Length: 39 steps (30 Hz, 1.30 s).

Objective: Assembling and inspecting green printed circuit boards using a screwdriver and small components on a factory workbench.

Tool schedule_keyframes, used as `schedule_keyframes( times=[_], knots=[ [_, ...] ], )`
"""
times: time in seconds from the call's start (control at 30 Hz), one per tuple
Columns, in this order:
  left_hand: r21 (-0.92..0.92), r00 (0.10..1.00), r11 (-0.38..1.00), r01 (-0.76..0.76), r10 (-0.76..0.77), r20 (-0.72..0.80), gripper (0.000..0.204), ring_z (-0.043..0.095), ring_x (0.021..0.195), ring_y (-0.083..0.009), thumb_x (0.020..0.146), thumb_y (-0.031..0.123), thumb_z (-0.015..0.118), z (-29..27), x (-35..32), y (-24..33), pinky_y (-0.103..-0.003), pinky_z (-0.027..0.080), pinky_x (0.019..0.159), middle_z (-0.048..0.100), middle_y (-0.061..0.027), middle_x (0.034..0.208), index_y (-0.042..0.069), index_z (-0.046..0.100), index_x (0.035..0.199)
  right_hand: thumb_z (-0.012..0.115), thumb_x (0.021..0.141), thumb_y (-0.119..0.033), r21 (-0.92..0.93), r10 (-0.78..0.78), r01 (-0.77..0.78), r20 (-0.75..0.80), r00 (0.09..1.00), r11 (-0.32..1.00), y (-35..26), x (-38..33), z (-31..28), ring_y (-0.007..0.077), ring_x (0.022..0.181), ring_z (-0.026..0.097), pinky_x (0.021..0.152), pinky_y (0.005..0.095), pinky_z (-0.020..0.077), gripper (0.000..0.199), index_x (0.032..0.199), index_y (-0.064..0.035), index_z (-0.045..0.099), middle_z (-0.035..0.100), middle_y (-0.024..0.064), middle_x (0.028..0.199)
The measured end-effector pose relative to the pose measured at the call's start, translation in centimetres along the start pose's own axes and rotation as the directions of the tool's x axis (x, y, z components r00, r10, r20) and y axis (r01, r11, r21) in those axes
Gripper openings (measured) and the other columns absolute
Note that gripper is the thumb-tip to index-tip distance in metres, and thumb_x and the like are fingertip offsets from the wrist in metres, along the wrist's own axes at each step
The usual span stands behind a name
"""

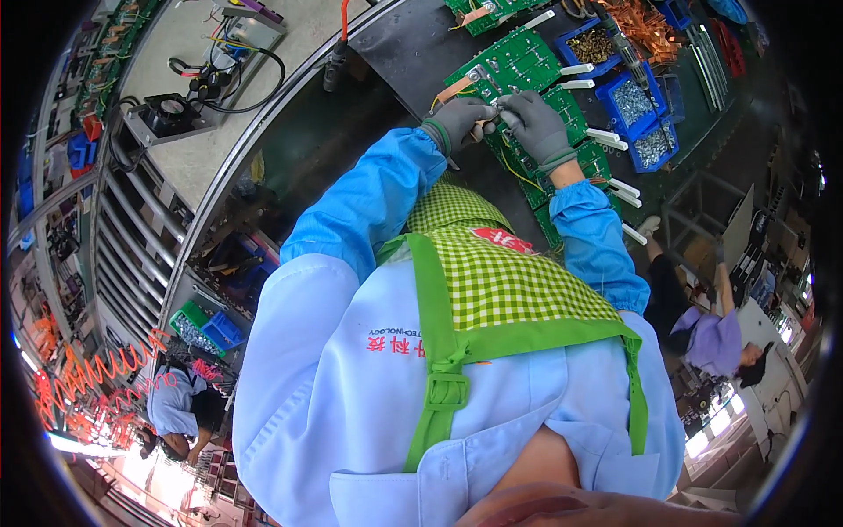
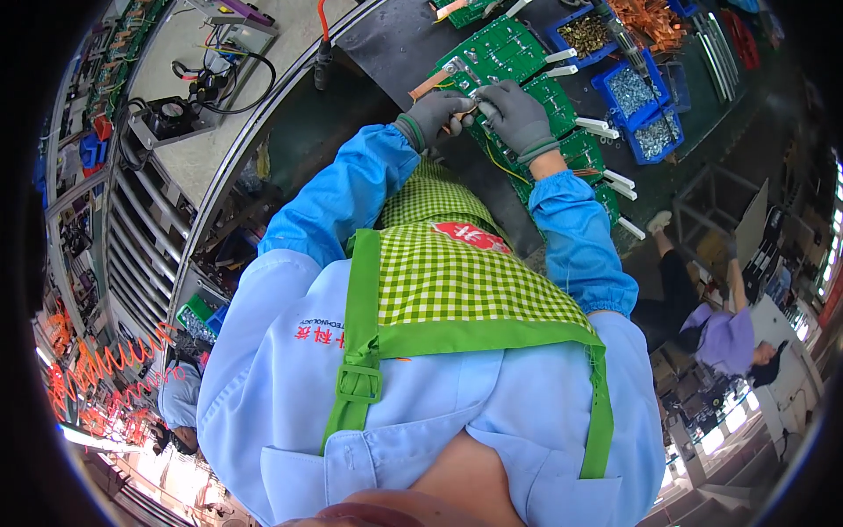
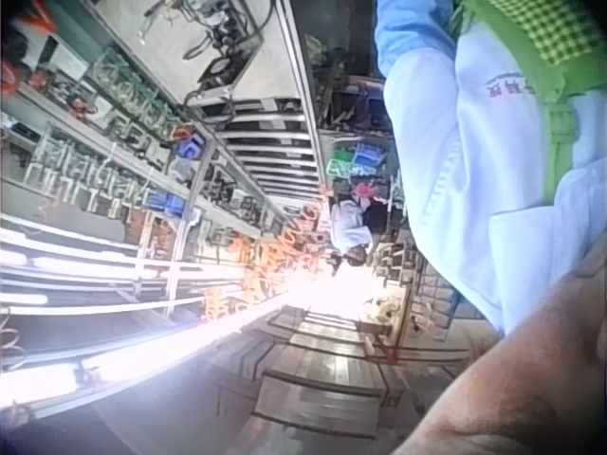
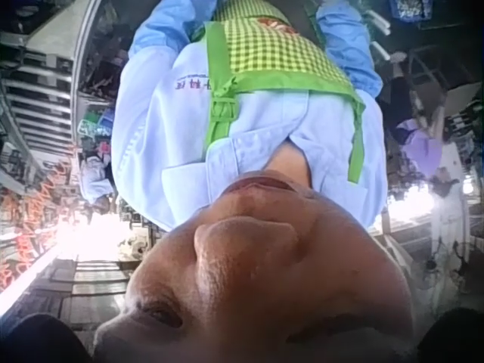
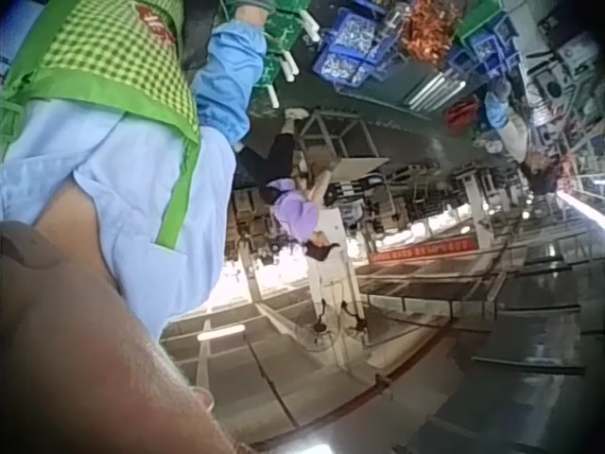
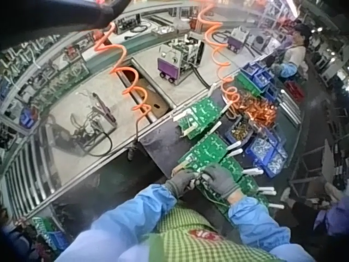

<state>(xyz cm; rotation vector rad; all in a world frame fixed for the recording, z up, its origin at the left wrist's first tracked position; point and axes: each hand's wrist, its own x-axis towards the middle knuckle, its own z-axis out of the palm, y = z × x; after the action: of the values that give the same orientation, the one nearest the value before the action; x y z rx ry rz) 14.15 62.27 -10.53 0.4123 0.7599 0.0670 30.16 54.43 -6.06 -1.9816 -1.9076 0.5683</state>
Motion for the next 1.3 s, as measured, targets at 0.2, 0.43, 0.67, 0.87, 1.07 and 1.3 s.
schedule_keyframes(
  times=[0.2, 0.43, 0.67, 0.87, 1.07, 1.3],
  knots=[
    [-0.006, 0.999, 1.0, 0.0, 0.0, -0.041, 0.017, 0.043, 0.052, -0.0052, 0.088, 0.015, 0.052, 0.2, 0.4, 0.2, -0.013, 0.037, 0.042, 0.052, -0.0057, 0.074, 0.001, 0.055, 0.097, 0.052, 0.085, -0.026, -0.057, -0.027, 0.021, -0.097, 0.995, 0.998, -0.2, 0.0, 0.4, 0.0283, 0.077, 0.059, 0.063, 0.037, 0.0481, 0.019, 0.101, -0.0186, 0.059, 0.056, 0.0069, 0.094],
    [0.007, 1.0, 1.0, -0.003, 0.003, -0.017, 0.017, 0.044, 0.054, -0.0056, 0.087, 0.014, 0.053, 0.0, 0.7, 0.0, -0.012, 0.037, 0.042, 0.052, -0.0058, 0.075, 0.0, 0.054, 0.097, 0.052, 0.085, -0.025, -0.009, 0.007, -0.008, -0.14, 0.99, 1.0, -0.4, 0.1, 0.4, 0.0292, 0.077, 0.058, 0.063, 0.0371, 0.0474, 0.017, 0.097, -0.0161, 0.06, 0.057, 0.0077, 0.093],
    [-0.018, 1.0, 1.0, -0.001, 0.001, -0.008, 0.016, 0.046, 0.055, -0.006, 0.087, 0.013, 0.053, -0.1, 0.1, 0.4, -0.013, 0.038, 0.042, 0.054, -0.0066, 0.076, 0.0, 0.054, 0.097, 0.058, 0.081, -0.02, -0.013, -0.008, 0.007, -0.13, 0.992, 1.0, -0.7, 0.1, 0.6, 0.0278, 0.079, 0.058, 0.065, 0.0357, 0.0474, 0.018, 0.096, -0.0105, 0.06, 0.057, 0.0088, 0.091],
    [-0.022, 1.0, 1.0, 0.007, -0.006, 0.024, 0.016, 0.049, 0.057, -0.0071, 0.086, 0.01, 0.052, -0.6, 0.5, 0.0, -0.013, 0.042, 0.046, 0.055, -0.0076, 0.078, 0.0, 0.054, 0.098, 0.058, 0.079, -0.021, -0.007, 0.1, -0.1, 0.013, 0.995, 0.995, -1.2, 1.1, -0.4, 0.0279, 0.08, 0.059, 0.067, 0.0371, 0.0478, 0.015, 0.091, -0.0141, 0.062, 0.057, 0.0071, 0.093],
    [-0.029, 0.998, 0.999, -0.028, 0.03, 0.051, 0.015, 0.051, 0.061, -0.0071, 0.086, 0.008, 0.052, -0.8, 0.6, -0.4, -0.013, 0.045, 0.048, 0.055, -0.0079, 0.082, -0.001, 0.054, 0.099, 0.058, 0.078, -0.023, -0.122, 0.177, -0.172, 0.029, 0.984, 0.977, -2.0, 1.3, -0.4, 0.0295, 0.08, 0.058, 0.065, 0.0394, 0.0475, 0.013, 0.088, -0.0148, 0.062, 0.057, 0.0066, 0.094],
    [0.027, 0.994, 0.998, -0.06, 0.058, 0.09, 0.017, 0.051, 0.065, -0.0078, 0.086, 0.007, 0.052, -1.3, 0.9, -0.5, -0.013, 0.044, 0.049, 0.056, -0.0081, 0.083, -0.002, 0.054, 0.1, 0.055, 0.079, -0.02, -0.34, 0.179, -0.139, 0.089, 0.98, 0.93, -3.5, 2.1, -0.5, 0.0297, 0.077, 0.058, 0.062, 0.0411, 0.0477, 0.011, 0.087, -0.0136, 0.056, 0.055, 0.0084, 0.091]
  ],
)
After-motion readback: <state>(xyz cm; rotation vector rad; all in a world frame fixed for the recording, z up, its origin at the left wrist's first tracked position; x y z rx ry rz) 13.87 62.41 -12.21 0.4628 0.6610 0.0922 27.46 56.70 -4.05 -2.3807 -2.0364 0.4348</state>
